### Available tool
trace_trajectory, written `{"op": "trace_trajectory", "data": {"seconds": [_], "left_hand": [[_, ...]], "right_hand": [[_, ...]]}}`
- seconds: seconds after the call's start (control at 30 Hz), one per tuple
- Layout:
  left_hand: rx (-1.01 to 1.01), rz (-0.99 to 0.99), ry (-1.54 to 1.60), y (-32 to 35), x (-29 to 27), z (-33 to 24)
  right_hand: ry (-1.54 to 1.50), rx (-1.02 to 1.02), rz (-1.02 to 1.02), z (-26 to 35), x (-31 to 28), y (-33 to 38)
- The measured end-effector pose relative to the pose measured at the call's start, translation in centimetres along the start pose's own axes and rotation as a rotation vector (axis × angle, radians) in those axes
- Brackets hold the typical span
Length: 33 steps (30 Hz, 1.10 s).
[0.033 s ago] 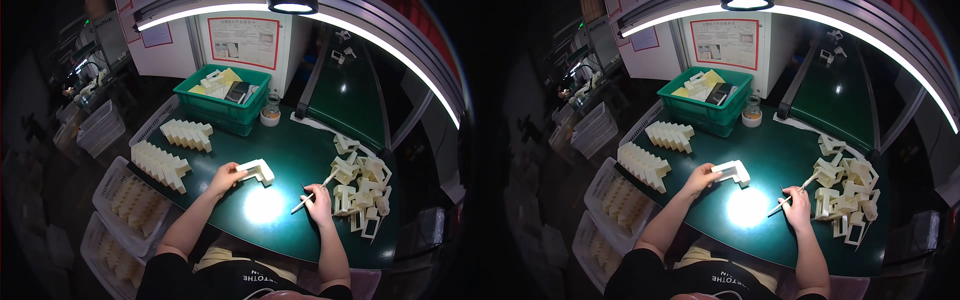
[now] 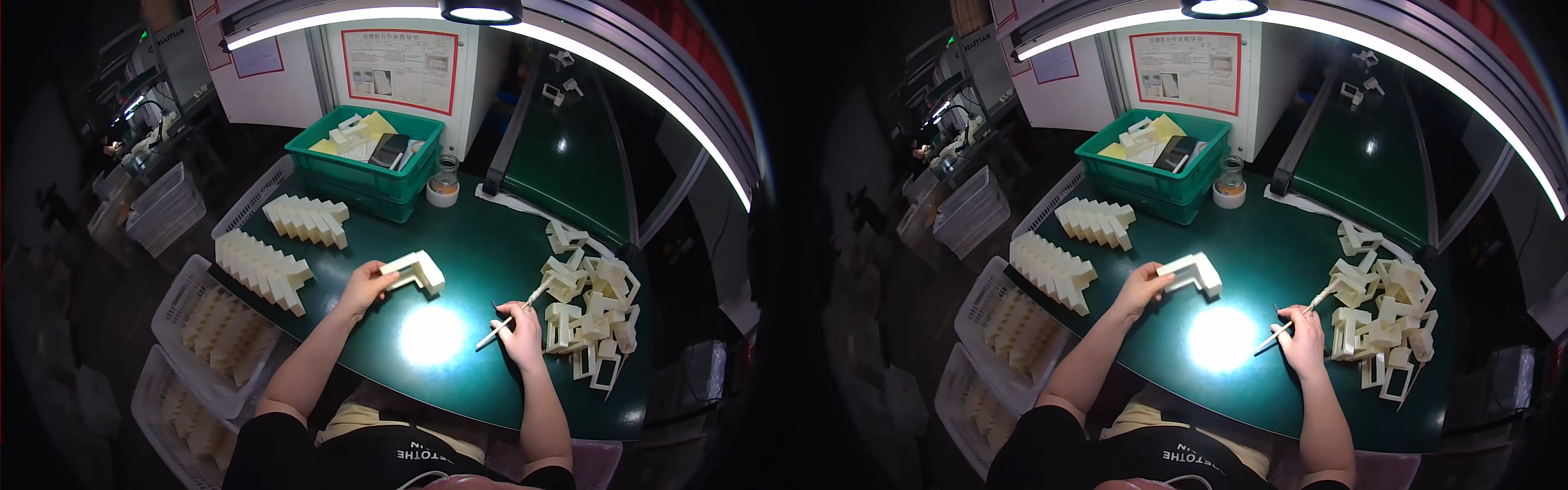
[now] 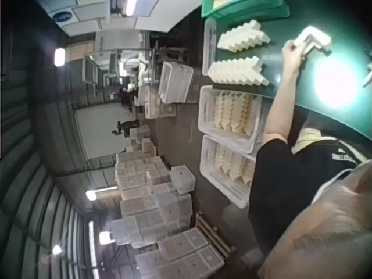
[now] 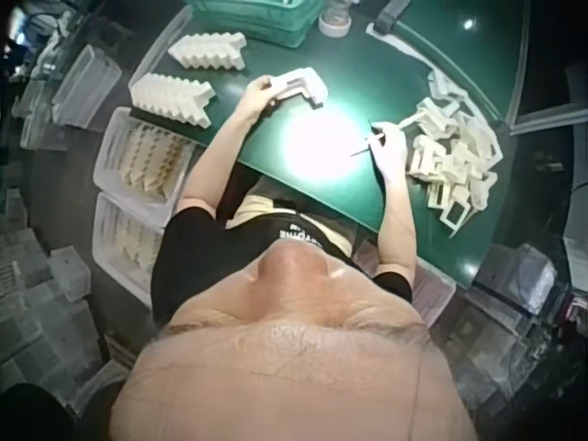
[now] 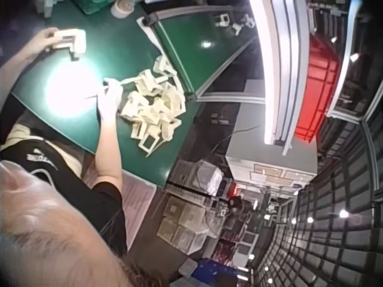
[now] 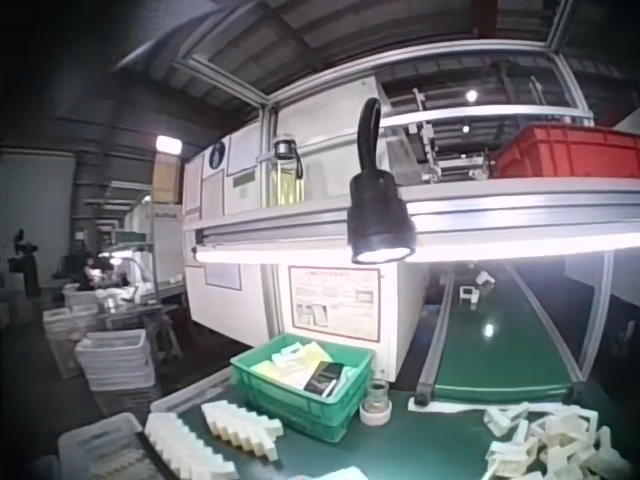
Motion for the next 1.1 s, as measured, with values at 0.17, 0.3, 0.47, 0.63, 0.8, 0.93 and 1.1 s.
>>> {"op": "trace_trajectory", "data": {"seconds": [0.17,0.3,0.47,0.63,0.8,0.93,1.1], "left_hand": [[0.123,-0.324,0.329,-3.4,-4.6,-1.1],[0.082,-0.343,0.417,-4.5,-3.6,0.1],[0.27,-0.485,0.394,-0.2,-4.0,0.6],[0.659,0.02,0.147,3.8,6.4,-7.8],[0.475,0.262,0.212,4.0,12.9,-4.6],[0.391,0.268,0.124,2.7,12.2,-0.8],[0.808,-0.139,-0.167,5.1,10.9,-6.1]], "right_hand": [[-0.028,0.018,0.008,-0.1,0.2,0.2],[0.007,0.067,-0.009,-0.9,-1.0,0.3],[0.086,-0.1,-0.129,0.8,-0.9,-3.2],[0.634,-0.112,-0.131,-4.5,-3.9,-16.0],[1.043,0.154,0.277,-15.8,-1.2,-19.4],[0.942,0.09,0.296,-13.3,2.0,-19.7],[-0.677,0.486,0.126,2.7,5.2,-11.2]]}}
Point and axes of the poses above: each hand's wrist, its own y-axis away from the middle knuckle, its own x-axis out of the palm, z = x × y, the point moved 7 cm from there along -y, towards the middle knuckle, and after that the axes turned 15 degrees about -z, right-handed, at the moved point
